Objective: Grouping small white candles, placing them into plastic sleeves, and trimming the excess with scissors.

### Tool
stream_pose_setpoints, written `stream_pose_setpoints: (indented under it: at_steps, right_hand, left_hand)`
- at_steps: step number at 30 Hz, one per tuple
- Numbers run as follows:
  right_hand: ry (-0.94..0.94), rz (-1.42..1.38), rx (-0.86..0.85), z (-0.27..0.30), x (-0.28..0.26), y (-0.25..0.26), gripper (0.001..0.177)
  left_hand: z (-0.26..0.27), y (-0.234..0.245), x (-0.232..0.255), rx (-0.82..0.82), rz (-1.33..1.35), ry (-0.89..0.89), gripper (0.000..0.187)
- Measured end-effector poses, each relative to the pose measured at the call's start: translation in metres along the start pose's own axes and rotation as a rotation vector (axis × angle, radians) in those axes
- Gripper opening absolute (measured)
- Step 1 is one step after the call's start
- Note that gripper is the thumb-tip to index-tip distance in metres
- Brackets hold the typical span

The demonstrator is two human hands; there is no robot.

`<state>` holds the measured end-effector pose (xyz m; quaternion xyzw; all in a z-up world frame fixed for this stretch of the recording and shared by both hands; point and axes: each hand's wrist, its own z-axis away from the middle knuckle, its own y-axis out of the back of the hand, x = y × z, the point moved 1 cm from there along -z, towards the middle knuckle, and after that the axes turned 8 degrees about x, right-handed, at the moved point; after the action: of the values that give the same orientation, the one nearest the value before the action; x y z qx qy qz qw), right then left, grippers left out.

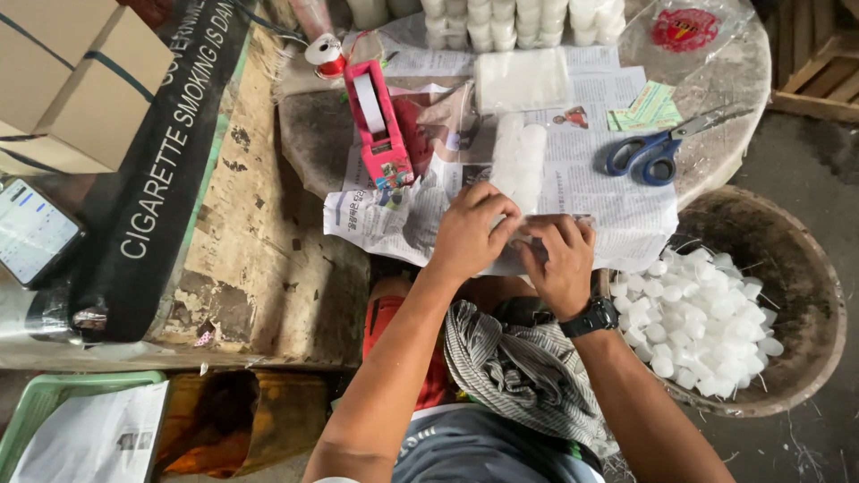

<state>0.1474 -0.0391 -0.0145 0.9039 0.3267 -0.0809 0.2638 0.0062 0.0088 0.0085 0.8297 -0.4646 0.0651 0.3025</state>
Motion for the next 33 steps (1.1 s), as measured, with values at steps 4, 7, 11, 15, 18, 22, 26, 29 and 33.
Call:
stream_pose_setpoints:
  at_steps: [4, 7, 11, 15, 18, 22, 26, 29, 33]
  right_hand:
    - [0.014, -0.058, 0.019, 0.002, 0.004, -0.002, 0.016]
    - [0.043, -0.043, 0.029, 0.007, 0.007, -0.003, 0.017]
    - [0.117, 0.004, 0.035, -0.003, -0.005, 0.005, 0.014]
    - [0.123, 0.027, -0.008, -0.001, 0.000, 0.004, 0.014]
    - [0.108, 0.041, -0.016, 0.001, 0.001, 0.004, 0.017]
    - [0.157, 0.123, -0.026, -0.007, -0.003, 0.008, 0.027]
    - [0.205, 0.281, -0.088, -0.018, -0.013, 0.012, 0.045]
    - [0.211, 0.413, -0.160, -0.019, -0.015, 0.010, 0.052]
    - [0.246, 0.486, -0.187, -0.024, -0.014, 0.001, 0.053]
  left_hand:
    - [-0.008, -0.002, -0.001, -0.146, -0.004, 0.177, 0.009]
    - [-0.020, 0.006, 0.005, -0.281, 0.014, 0.242, 0.012]
    - [-0.024, 0.003, 0.001, -0.370, -0.018, 0.340, 0.012]
    - [-0.019, -0.004, 0.001, -0.269, -0.115, 0.412, 0.014]
    - [-0.011, -0.002, 0.000, -0.140, 0.035, 0.376, 0.010]
    - [0.011, 0.006, 0.002, 0.054, -0.063, 0.160, 0.017]
    - [0.027, 0.020, 0.018, 0.048, -0.359, -0.199, 0.028]
    - [0.030, 0.019, 0.010, 0.004, -0.300, -0.225, 0.030]
    - [0.015, 0.034, -0.011, 0.128, -0.144, -0.044, 0.022]
